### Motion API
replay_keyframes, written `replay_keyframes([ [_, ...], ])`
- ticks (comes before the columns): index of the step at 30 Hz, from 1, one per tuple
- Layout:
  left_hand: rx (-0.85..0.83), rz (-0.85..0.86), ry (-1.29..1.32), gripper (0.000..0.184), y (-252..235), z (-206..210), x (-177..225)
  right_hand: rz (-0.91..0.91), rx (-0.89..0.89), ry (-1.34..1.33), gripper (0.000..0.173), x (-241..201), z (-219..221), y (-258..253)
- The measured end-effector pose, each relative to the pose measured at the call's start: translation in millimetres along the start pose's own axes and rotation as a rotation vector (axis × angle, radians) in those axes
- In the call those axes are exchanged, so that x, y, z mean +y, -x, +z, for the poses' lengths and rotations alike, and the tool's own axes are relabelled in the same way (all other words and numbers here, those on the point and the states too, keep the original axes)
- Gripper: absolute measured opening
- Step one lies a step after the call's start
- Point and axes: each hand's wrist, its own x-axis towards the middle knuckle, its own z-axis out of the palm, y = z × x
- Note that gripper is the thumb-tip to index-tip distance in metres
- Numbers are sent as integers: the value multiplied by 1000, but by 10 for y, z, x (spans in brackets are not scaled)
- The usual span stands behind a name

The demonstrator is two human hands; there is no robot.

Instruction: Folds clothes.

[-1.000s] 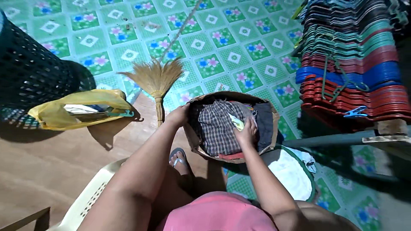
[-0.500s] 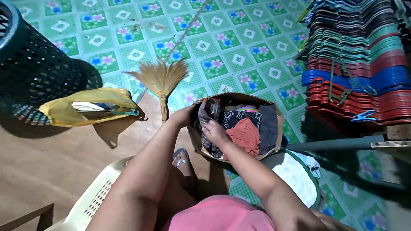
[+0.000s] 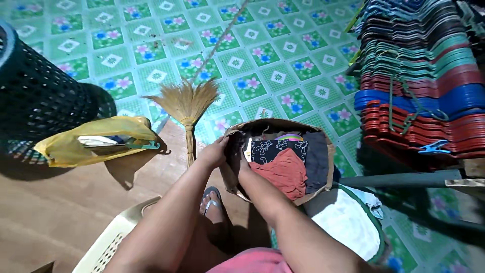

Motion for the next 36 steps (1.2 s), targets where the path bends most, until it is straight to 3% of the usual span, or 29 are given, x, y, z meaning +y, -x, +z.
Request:
replay_keyframes([
  [2, -32, -8, -25, 78, 26, 56, 34, -69, -231, 15, 54, 89, -229, -31],
  [4, -35, -1, -68, 72, 22, 96, 72, -76, -324, -77, 40, 175, -545, -17],
  [6, -39, 12, -98, 70, 12, 124, 98, -32, -139, -243, 36, 303, -861, 212],
  [8, -50, 16, -121, 72, 18, 120, 147, 65, 119, -224, 34, 506, -1148, 538],
  [12, -46, 36, -144, 68, 36, 130, 237, 504, 478, -40, 36, 1198, -1647, 1239],
  [15, -13, 37, -149, 66, 100, 71, 269, 813, 408, -43, 65, 1512, -1796, 1495],
  [17, 43, 42, -129, 64, 210, -64, 323, 880, 328, 23, 81, 1544, -1729, 1500],
  [19, 174, 81, -77, 61, 479, -294, 451, 914, 328, 123, 84, 1540, -1606, 1446],
  [22, 477, 216, 170, 53, 1151, -632, 668, 959, 297, 239, 84, 1550, -1507, 1336],
  [25, 614, 336, 608, 53, 1968, -783, 806, 996, 165, 253, 84, 1560, -1643, 1281],
  [27, 662, 403, 849, 51, 2279, -711, 776, 990, 110, 169, 64, 1571, -1755, 1288],
  [29, 625, 437, 1041, 47, 2330, -584, 679, 952, 69, 89, 51, 1517, -1858, 1349],
  [31, 552, 406, 1207, 39, 2175, -427, 590, 929, 66, 104, 52, 1493, -1855, 1398],
  [34, 428, 146, 1421, 35, 1747, -198, 543, 950, 102, 227, 56, 1490, -1669, 1454],
  [36, 335, -37, 1431, 35, 1491, -100, 555, 924, 111, 241, 67, 1441, -1661, 1516],
])
